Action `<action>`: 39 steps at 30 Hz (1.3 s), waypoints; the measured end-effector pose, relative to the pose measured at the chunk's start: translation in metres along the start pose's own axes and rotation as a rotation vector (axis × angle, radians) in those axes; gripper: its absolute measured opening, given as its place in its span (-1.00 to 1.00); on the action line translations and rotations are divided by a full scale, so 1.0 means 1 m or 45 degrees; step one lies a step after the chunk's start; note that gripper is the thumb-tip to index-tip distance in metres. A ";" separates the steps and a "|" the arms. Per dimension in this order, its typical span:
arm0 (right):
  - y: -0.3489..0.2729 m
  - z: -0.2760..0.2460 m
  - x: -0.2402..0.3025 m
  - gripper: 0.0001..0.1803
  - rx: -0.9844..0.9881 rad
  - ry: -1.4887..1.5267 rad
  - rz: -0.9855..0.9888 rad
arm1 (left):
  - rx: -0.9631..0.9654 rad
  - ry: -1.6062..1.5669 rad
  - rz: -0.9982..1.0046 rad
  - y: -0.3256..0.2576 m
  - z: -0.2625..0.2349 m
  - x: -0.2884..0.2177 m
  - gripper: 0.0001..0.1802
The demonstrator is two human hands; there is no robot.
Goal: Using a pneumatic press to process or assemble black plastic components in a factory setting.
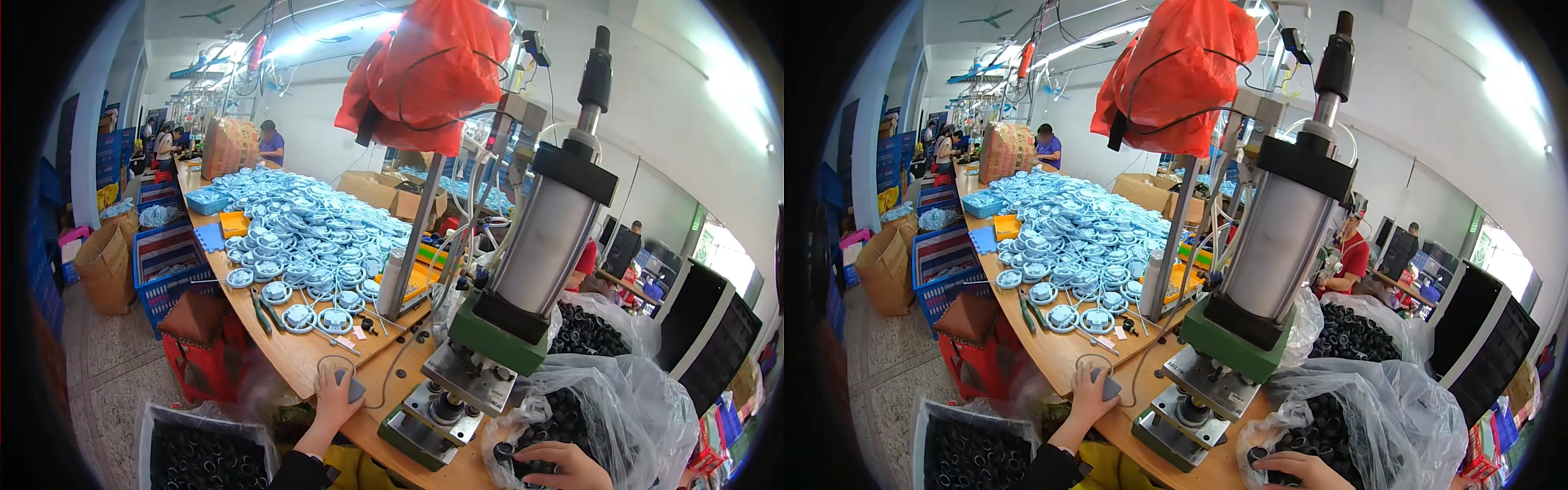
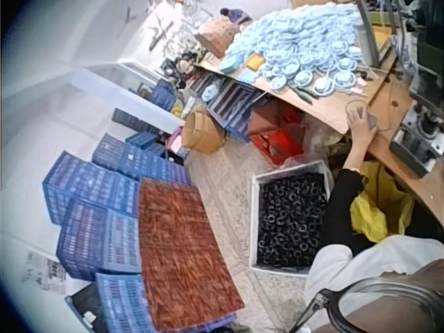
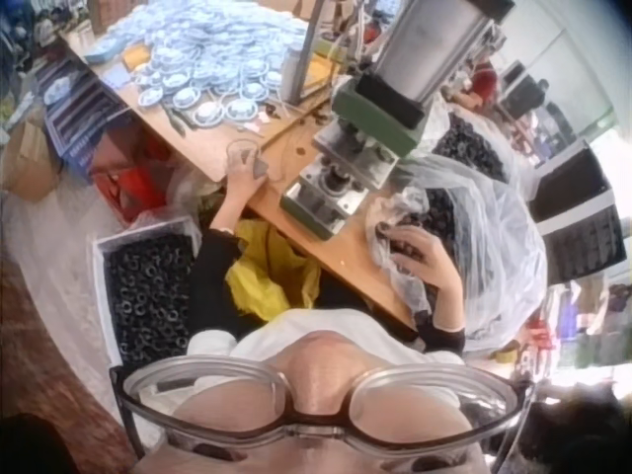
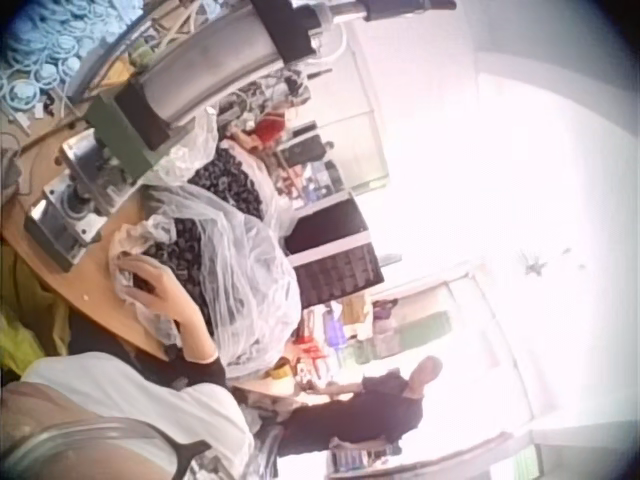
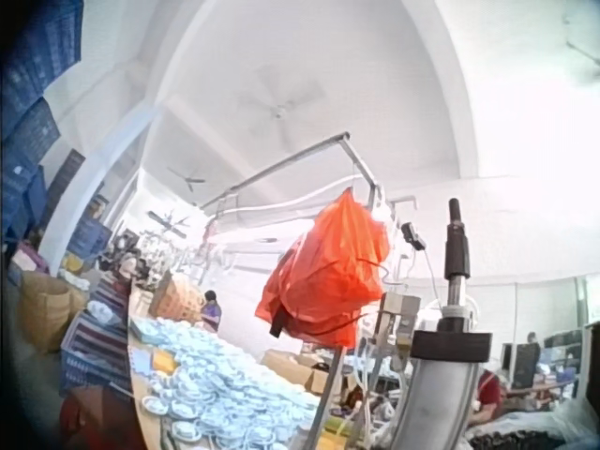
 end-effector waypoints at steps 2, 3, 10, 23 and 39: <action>-0.011 -0.004 -0.013 -0.61 -0.057 -0.013 -0.008 | -0.102 -0.116 0.016 0.008 -0.011 -0.002 -0.34; -0.016 -0.008 -0.019 -0.62 -0.101 0.081 0.111 | -0.206 -0.234 0.022 0.014 -0.023 -0.005 -0.38; -0.061 -0.015 -0.071 -0.70 -0.372 0.352 0.477 | 0.495 -1.639 0.290 0.090 -0.096 -0.111 -0.41; -0.128 -0.020 -0.122 -0.70 -0.698 0.353 0.710 | 0.024 -0.827 0.430 0.173 -0.058 -0.093 -0.73; -0.110 -0.012 -0.110 -0.72 -0.729 0.383 1.091 | -0.429 -1.215 0.351 0.254 0.039 -0.167 -0.85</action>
Point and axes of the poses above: each hand's wrist, its own y-axis towards the middle knuckle, its own z-axis out of the palm, x = y × z, the point moved 2 cm from there along y, towards the middle knuckle, and after that the axes turned 4 degrees about y, right-handed, at the moved point
